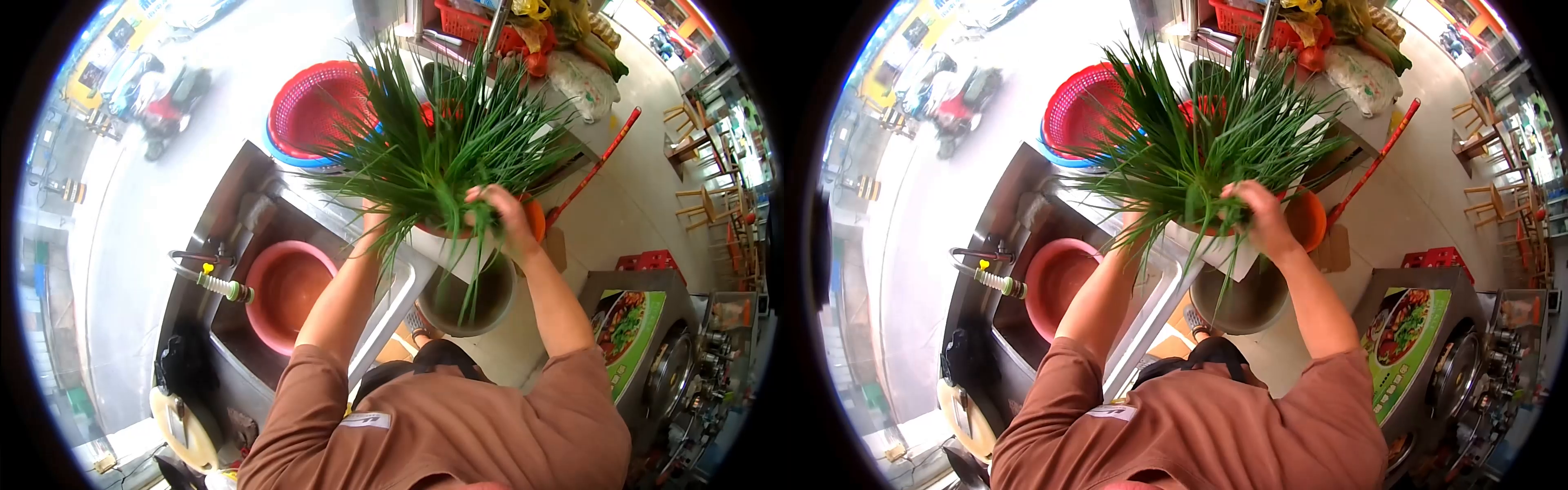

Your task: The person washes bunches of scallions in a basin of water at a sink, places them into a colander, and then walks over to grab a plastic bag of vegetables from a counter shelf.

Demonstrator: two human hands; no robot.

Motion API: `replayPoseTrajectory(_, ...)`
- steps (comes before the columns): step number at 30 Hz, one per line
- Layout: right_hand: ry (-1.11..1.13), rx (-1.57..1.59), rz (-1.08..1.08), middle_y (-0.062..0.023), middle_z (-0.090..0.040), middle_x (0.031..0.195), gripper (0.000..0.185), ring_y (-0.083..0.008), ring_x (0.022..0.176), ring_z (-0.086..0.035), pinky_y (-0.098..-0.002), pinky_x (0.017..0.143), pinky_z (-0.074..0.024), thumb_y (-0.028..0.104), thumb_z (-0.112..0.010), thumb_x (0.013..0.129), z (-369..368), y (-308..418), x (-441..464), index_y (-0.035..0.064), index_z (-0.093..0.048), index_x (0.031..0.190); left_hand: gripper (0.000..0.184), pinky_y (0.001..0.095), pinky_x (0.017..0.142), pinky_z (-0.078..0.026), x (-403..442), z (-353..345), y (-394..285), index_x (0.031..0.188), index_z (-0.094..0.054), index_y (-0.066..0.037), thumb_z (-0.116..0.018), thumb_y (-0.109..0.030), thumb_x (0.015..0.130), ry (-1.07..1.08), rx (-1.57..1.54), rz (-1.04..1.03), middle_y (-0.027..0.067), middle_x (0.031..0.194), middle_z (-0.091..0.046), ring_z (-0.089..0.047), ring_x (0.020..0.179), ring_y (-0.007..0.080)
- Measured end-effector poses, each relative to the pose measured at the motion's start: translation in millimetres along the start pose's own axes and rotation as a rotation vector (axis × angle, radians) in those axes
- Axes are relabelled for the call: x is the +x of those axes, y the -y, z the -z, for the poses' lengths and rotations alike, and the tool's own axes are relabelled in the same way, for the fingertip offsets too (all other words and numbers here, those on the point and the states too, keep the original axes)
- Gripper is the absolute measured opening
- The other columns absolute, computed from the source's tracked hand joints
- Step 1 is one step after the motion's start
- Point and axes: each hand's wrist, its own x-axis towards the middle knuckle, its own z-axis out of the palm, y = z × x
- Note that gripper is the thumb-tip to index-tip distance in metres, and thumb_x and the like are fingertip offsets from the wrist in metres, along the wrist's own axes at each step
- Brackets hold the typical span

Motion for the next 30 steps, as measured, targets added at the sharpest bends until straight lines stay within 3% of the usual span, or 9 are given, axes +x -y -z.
replayPoseTrajectory(2, -0.044, -0.852, 0.8, -0.0051, -0.059, 0.099, 0.019, -0.0168, 0.098, -0.056, -0.0314, 0.086, -0.0467, 0.007, -0.067, 0.082, 38, -1, 14, 0.0009, -0.059, 0.099, 0.016, 0.0312, 0.07, -0.052, 0, -4, -3, 0.107, -0.059, -0.005, -0.054, -0.009, 0.092, 0.039, -0.132, 0.092, 0.0046, 0.095, -0.062, -0.062, 0.082, 0.018)
replayPoseTrajectory(3, -0.175, -1.362, 0.905, -0.0074, -0.055, 0.109, 0.024, -0.0159, 0.107, -0.052, -0.0307, 0.087, -0.0469, 0.005, -0.067, 0.082, 40, 6, 3, 0.0013, -0.058, 0.104, 0.015, 0.0313, 0.07, -0.052, 1, -6, -6, 0.106, -0.059, -0.005, -0.054, -0.009, 0.092, 0.059, -0.196, 0.135, 0.0047, 0.094, -0.062, -0.062, 0.082, 0.0182)
replayPoseTrajectory(8, 0.06, -0.644, 0.389, -0.0068, -0.054, 0.122, 0.041, -0.0237, 0.119, -0.05, -0.0338, 0.099, -0.0396, 0.011, -0.073, 0.078, 25, 4, -27, 0.0046, -0.06, 0.116, 0.014, 0.0321, 0.069, -0.052, -11, -8, -20, 0.1, -0.06, -0.005, -0.063, -0.013, 0.088, 0.056, -0.301, 0.229, 0.0073, 0.092, -0.063, -0.062, 0.081, 0.0174)
replayPoseTrajectory(10, -0.05, -1.181, 0.682, -0.0066, -0.05, 0.13, 0.047, -0.023, 0.125, -0.046, -0.0318, 0.1, -0.0384, 0.015, -0.073, 0.08, 22, 10, -27, 0.006, -0.056, 0.123, 0.018, 0.0318, 0.07, -0.053, -15, -5, -17, 0.103, -0.06, -0.005, -0.064, -0.016, 0.088, 0.121, -0.132, 0.135, 0.007, 0.092, -0.064, -0.063, 0.081, 0.0165)
replayPoseTrajectory(11, 0.262, -1.63, 1.092, -0.0099, -0.046, 0.138, 0.059, -0.0233, 0.128, -0.043, -0.0309, 0.101, -0.038, 0.014, -0.072, 0.081, 23, 23, -30, 0.0064, -0.048, 0.134, 0.019, 0.0315, 0.07, -0.053, -18, -1, -17, 0.104, -0.06, -0.005, -0.064, -0.016, 0.089, 0.101, -0.143, 0.164, 0.0067, 0.093, -0.064, -0.062, 0.082, 0.0162)
replayPoseTrajectory(13, 0.21, -1.166, 0.777, -0.0111, -0.045, 0.14, 0.065, -0.0248, 0.13, -0.041, -0.0316, 0.103, -0.0364, 0.013, -0.071, 0.081, 20, 12, -30, 0.0064, -0.042, 0.138, 0.021, 0.0307, 0.07, -0.052, -35, -1, -33, 0.106, -0.06, -0.005, -0.064, -0.016, 0.089, 0.063, -0.165, 0.232, 0.0061, 0.094, -0.064, -0.062, 0.082, 0.0155)
replayPoseTrajectory(18, 0.18, -1.432, 0.852, -0.0113, -0.04, 0.145, 0.07, -0.0257, 0.136, -0.035, -0.032, 0.11, -0.0281, 0.005, -0.068, 0.081, 24, 33, -56, 0.0033, -0.036, 0.143, 0.032, 0.0267, 0.071, -0.051, -70, 15, -44, 0.118, -0.059, -0.005, -0.064, -0.018, 0.089, 0.048, -0.146, 0.342, 0.0037, 0.098, -0.064, -0.062, 0.085, 0.0132)
replayPoseTrajectory(26, -0.086, -0.898, 0.719, -0.0085, -0.025, 0.153, 0.073, -0.0218, 0.135, -0.036, -0.0372, 0.104, -0.0397, -0.001, -0.069, 0.08, 62, 26, -74, 0.0084, -0.036, 0.144, 0.062, 0.0296, 0.074, -0.052, -122, 33, -61, 0.144, -0.03, -0.005, -0.06, -0.011, 0.09, 0.137, 0.46, 0.359, 0.0112, 0.119, -0.055, -0.06, 0.088, 0.0166)
replayPoseTrajectory(30, -0.05, -0.992, 0.643, -0.0088, -0.024, 0.153, 0.074, -0.022, 0.134, -0.036, -0.0371, 0.104, -0.0403, -0.003, -0.068, 0.08, 63, 23, -74, 0.0074, -0.033, 0.145, 0.074, 0.0321, 0.08, -0.05, -117, 2, -83, 0.146, -0.02, -0.003, -0.063, -0.008, 0.087, 0.163, 0.613, 0.223, 0.0119, 0.119, -0.054, -0.059, 0.089, 0.0162)
